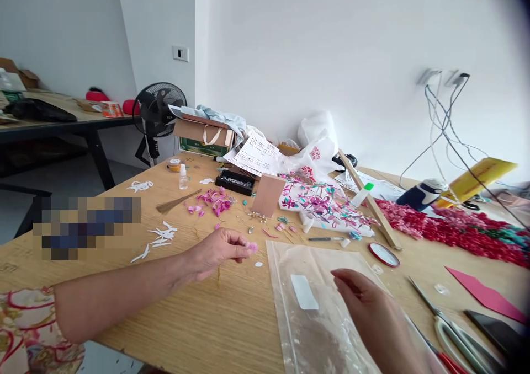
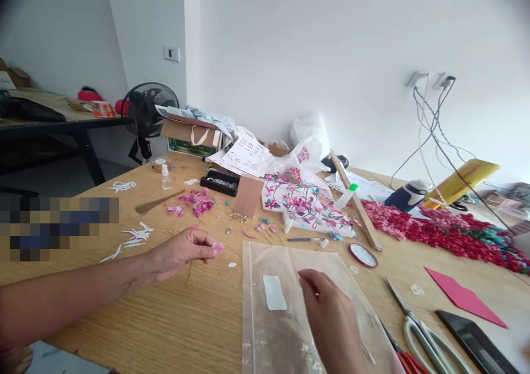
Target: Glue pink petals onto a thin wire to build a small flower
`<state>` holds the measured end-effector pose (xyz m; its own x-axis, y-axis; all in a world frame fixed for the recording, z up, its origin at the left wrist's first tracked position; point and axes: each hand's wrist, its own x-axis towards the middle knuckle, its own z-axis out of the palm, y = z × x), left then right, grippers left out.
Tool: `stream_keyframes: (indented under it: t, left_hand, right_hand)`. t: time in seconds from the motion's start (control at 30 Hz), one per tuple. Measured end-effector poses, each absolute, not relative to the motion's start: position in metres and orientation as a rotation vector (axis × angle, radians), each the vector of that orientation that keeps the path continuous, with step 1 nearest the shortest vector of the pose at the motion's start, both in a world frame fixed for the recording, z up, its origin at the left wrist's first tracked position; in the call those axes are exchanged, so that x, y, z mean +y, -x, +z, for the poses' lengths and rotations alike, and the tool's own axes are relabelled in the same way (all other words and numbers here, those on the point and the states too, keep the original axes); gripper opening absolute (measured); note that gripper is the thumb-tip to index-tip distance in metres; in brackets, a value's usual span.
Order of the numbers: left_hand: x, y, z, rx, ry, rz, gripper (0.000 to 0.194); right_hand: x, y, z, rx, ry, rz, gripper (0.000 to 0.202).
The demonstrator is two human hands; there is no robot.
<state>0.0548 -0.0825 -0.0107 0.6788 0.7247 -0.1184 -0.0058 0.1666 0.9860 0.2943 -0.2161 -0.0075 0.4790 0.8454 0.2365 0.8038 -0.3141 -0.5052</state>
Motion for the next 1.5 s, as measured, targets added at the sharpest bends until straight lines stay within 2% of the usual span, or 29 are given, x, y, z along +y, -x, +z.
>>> stream_keyframes:
  t: [0.17, 0.33, 0.53, 0.63, 0.9, 1.07, 1.23, 1.5]
  left_hand:
    - [-0.060, -0.046, 0.009, 0.666, -1.319, 0.737, 0.017]
    - [-0.046, -0.036, 0.028, 0.645, -1.373, 0.936, 0.019]
    - [-0.045, -0.025, 0.020, 0.696, -1.462, 0.964, 0.021]
    - [-0.046, -0.020, 0.015, 0.729, -1.454, 0.948, 0.020]
    - [-0.050, -0.022, -0.001, 0.759, -1.409, 0.898, 0.019]
    - [-0.056, -0.031, -0.008, 0.749, -1.385, 0.840, 0.018]
    - [-0.064, -0.037, -0.001, 0.706, -1.377, 0.781, 0.015]
    - [-0.067, -0.046, 0.004, 0.715, -1.370, 0.752, 0.015]
  right_hand:
    - [-0.213, -0.294, -0.016, -1.466, 2.182, 0.222, 0.018]
    - [-0.166, -0.232, -0.010, -1.853, 1.997, 0.416, 0.017]
    - [-0.109, -0.176, -0.023, -2.098, 1.871, 0.571, 0.021]
    - [-0.092, -0.163, -0.034, -2.120, 1.884, 0.569, 0.024]
    - [-0.082, -0.157, -0.045, -2.106, 1.957, 0.490, 0.009]
    - [-0.088, -0.156, -0.047, -2.067, 1.960, 0.456, 0.010]
    - [-0.100, -0.160, -0.037, -2.015, 1.938, 0.409, 0.020]
    - [-0.122, -0.189, -0.028, -1.892, 1.909, 0.449, 0.015]
